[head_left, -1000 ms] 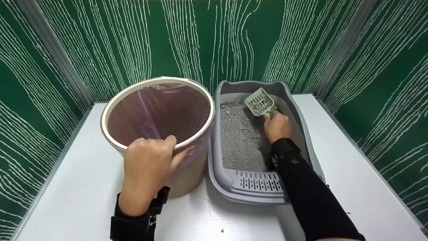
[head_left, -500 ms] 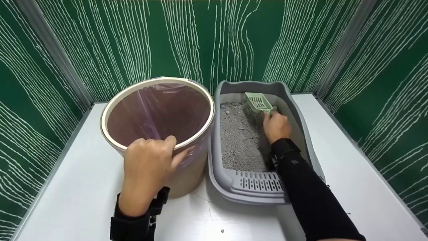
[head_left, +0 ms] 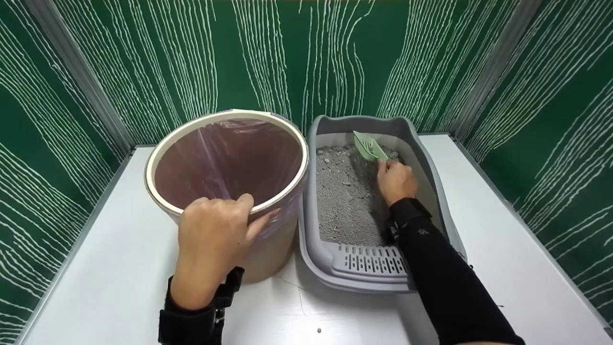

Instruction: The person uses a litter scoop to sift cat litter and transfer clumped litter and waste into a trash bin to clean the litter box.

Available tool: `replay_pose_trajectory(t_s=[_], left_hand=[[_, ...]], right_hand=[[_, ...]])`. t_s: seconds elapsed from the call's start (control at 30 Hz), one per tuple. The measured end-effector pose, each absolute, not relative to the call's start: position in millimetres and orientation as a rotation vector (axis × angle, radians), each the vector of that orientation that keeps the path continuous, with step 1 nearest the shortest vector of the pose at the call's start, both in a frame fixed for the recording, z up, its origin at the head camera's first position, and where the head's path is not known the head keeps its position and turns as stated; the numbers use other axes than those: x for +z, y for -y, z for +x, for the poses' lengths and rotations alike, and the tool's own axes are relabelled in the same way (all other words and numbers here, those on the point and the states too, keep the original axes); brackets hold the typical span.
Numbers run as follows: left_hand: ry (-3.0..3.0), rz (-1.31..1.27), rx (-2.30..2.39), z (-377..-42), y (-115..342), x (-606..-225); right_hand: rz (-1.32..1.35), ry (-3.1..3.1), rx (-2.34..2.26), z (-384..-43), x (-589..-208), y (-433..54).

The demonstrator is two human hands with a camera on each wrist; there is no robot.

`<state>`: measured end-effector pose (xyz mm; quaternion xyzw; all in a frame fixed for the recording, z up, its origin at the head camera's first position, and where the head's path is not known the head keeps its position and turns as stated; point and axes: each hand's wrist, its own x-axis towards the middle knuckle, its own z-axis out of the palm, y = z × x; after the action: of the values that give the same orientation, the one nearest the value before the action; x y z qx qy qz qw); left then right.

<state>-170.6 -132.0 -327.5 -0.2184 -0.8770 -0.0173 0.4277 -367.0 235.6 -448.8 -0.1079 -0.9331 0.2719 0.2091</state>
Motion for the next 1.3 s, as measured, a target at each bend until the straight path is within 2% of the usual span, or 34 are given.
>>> replay_pose_trajectory(t_s=[1.0,1.3], left_hand=[[2.175,-0.549,-0.055,-171.7,131.7,-328.2],[2.179,-0.552,-0.056,-171.4,131.7,-327.9]], right_hand=[[-0.176,2.531,0.761,-365.1,-451.6,-237.2],[-0.209,2.537,0.744,-365.0,-449.7,-236.3]])
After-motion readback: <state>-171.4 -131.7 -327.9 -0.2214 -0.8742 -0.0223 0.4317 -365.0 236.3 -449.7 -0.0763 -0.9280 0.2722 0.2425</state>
